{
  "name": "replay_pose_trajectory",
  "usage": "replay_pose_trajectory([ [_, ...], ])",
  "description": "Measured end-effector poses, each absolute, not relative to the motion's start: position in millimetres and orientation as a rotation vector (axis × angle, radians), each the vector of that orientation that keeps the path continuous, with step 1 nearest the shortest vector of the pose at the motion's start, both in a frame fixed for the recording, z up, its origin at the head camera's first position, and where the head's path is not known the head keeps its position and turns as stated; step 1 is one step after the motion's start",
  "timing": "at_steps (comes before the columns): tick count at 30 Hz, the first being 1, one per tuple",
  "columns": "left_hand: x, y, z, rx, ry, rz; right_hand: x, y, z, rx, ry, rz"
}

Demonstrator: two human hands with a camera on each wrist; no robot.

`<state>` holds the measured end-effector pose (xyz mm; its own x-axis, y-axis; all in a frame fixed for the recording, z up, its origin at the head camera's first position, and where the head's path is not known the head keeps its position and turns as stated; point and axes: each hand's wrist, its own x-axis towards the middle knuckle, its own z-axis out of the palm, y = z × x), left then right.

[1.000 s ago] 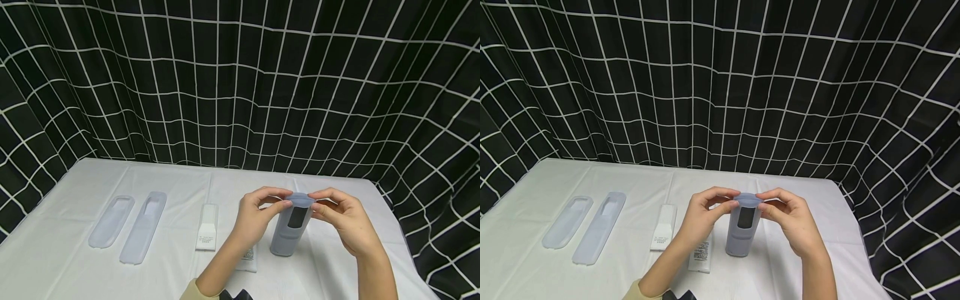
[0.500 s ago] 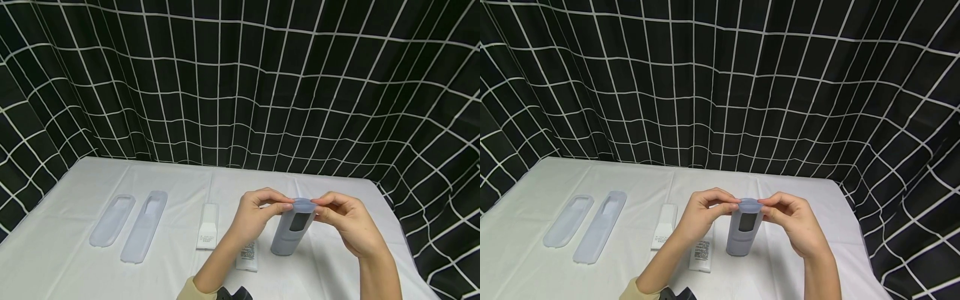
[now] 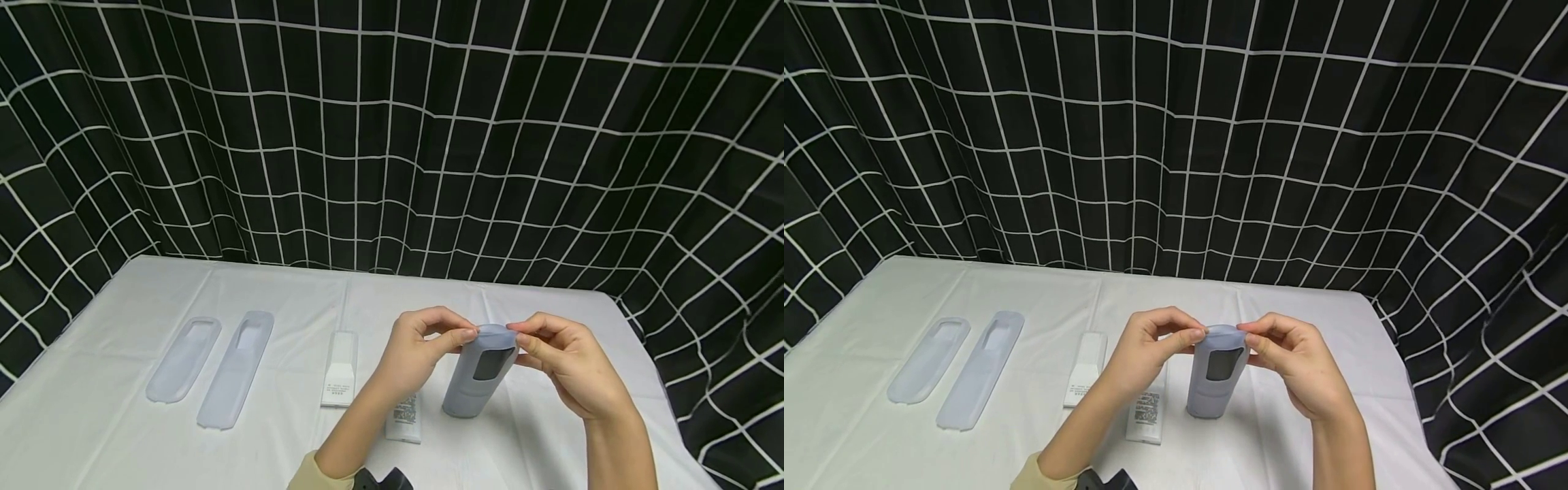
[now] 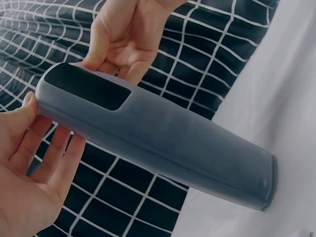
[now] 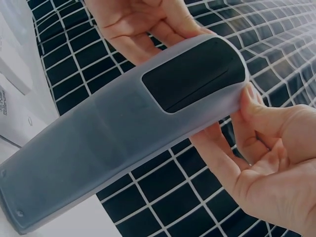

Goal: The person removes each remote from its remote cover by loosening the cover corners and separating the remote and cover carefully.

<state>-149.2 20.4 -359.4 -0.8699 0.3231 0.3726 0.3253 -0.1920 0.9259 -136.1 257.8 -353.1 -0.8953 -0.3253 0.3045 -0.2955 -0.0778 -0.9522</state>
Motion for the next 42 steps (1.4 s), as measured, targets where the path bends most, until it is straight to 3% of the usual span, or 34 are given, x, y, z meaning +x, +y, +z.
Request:
replay_pose_trajectory([
  [22,-147.9,22.0,-360.4,-0.780,-1.991,-2.279,-137.2,252.5,-351.6,-0.612,2.169,-2.175],
  [42,-148.7,23.2,-361.5,-0.685,-1.976,-2.275,-137.3,239.4,-349.2,-0.336,2.342,-2.188],
])
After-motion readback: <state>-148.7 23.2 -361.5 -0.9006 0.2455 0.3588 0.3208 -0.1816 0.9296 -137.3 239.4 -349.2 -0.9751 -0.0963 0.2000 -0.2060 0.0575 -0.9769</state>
